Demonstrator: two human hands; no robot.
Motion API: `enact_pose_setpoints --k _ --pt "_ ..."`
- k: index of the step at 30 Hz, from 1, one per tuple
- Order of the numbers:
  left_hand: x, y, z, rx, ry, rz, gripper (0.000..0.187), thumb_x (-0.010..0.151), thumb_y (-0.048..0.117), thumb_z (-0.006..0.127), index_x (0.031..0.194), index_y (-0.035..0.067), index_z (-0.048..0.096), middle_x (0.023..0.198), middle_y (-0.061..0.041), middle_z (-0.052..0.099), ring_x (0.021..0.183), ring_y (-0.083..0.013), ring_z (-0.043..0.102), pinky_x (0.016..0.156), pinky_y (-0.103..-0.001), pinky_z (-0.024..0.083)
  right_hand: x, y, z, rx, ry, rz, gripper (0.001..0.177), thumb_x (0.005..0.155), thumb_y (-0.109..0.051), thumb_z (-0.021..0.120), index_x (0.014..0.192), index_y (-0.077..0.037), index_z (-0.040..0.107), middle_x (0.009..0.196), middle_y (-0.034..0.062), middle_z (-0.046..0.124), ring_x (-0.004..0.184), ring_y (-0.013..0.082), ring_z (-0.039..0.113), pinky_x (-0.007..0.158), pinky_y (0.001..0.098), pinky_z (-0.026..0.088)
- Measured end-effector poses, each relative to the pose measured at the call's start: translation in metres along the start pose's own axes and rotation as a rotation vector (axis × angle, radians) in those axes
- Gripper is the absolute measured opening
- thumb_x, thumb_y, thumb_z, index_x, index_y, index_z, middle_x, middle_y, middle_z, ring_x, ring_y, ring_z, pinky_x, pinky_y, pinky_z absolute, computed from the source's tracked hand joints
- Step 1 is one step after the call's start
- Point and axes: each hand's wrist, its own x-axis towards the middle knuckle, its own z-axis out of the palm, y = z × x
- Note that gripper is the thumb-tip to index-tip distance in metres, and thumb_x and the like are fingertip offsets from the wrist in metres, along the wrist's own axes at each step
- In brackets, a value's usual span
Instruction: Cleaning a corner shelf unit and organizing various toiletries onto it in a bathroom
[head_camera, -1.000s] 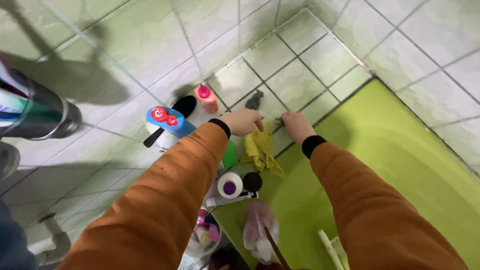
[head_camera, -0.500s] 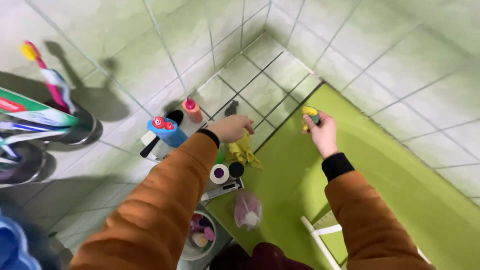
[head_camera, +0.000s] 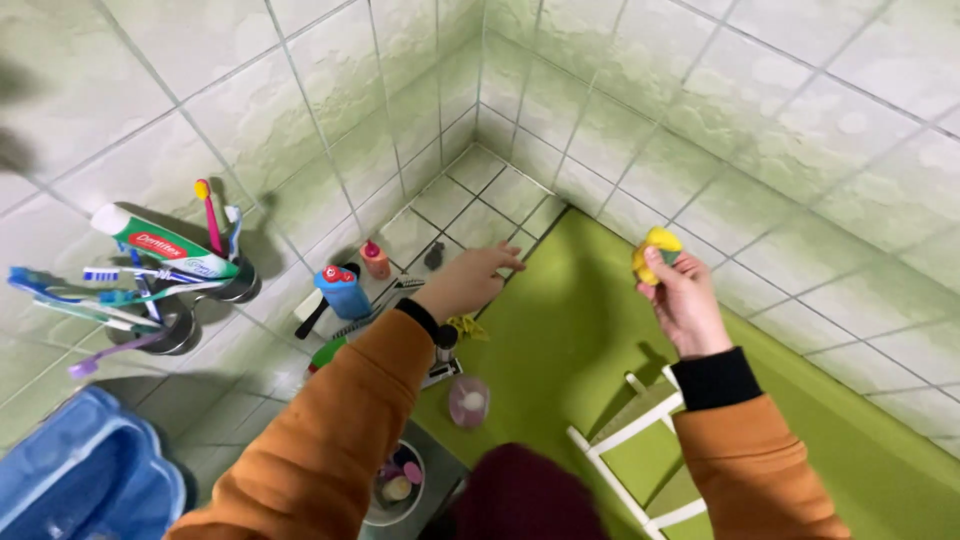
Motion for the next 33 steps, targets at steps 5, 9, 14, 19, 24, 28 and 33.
enact_pose_setpoints --k 5,9,14,19,24,28,33 --pt "0.023 0.024 0.011 -0.079 0.124 0.125 0.051 0.089 -0.007 0.047 0.133 0.006 0.069 0.152 -0.020 0.053 0.147 -0.0438 0.035 0.117 -0.055 0.037 -0.019 -0.036 -0.032 0.019 0.059 0.013 0.031 0.093 -0.022 0.080 0.105 0.003 0.066 0.092 0.0125 0.076 0.072 0.0151 0.076 0.059 0.0243 0.066" --pt "-0.006 0.062 0.022 -0.081 0.113 0.097 0.050 0.092 -0.006 0.045 0.137 0.004 0.065 0.156 -0.018 0.049 0.149 -0.0417 0.035 0.119 -0.054 0.035 -0.037 -0.042 -0.056 -0.086 0.059 -0.007 0.034 0.094 -0.025 0.080 0.108 0.002 0.067 0.092 0.0094 0.075 0.073 0.0136 0.075 0.062 0.0238 0.066" --pt "-0.038 0.054 0.056 0.009 0.190 0.116 0.044 0.085 -0.004 0.056 0.126 0.003 0.069 0.138 -0.030 0.059 0.137 -0.0508 0.047 0.114 -0.060 0.040 0.001 0.057 -0.187 -1.625 0.144 -0.199 0.042 0.101 -0.042 0.066 0.114 -0.004 0.076 0.087 0.0221 0.076 0.091 0.0423 0.075 0.078 0.0543 0.060" --pt "-0.058 0.035 0.103 -0.133 0.247 -0.059 0.058 0.077 -0.004 0.050 0.130 0.009 0.069 0.154 -0.016 0.050 0.148 -0.0325 0.040 0.123 -0.046 0.027 -0.058 0.041 -0.201 -1.467 0.138 0.102 0.034 0.100 -0.037 0.065 0.117 -0.009 0.073 0.094 0.0188 0.079 0.092 0.0385 0.074 0.085 0.0490 0.057" --pt "-0.103 0.067 0.095 -0.062 0.417 -0.062 0.050 0.080 0.003 0.061 0.128 0.013 0.070 0.150 -0.016 0.055 0.139 -0.0333 0.051 0.119 -0.039 0.034 -0.077 -0.006 -0.131 -1.147 -0.093 0.036 0.029 0.090 -0.034 0.073 0.095 -0.005 0.077 0.074 0.0124 0.079 0.070 0.0233 0.076 0.068 0.0368 0.055" --pt "-0.171 0.091 0.075 -0.049 0.639 -0.092 0.044 0.081 0.011 0.067 0.125 0.012 0.071 0.139 -0.017 0.064 0.135 -0.0387 0.054 0.113 -0.046 0.042 -0.119 -0.045 -0.001 -1.163 -0.385 -0.179 0.041 0.086 -0.041 0.073 0.098 -0.002 0.076 0.079 0.0197 0.075 0.079 0.0352 0.072 0.073 0.0467 0.052" --pt "-0.289 0.089 0.067 -0.023 0.854 -0.304 0.043 0.082 0.015 0.070 0.125 0.010 0.071 0.127 -0.020 0.071 0.129 -0.0426 0.058 0.108 -0.056 0.048 -0.191 -0.044 0.160 -1.073 -0.815 -0.421 0.043 0.091 -0.039 0.072 0.102 0.003 0.074 0.084 0.0261 0.074 0.094 0.0456 0.072 0.081 0.0538 0.055"
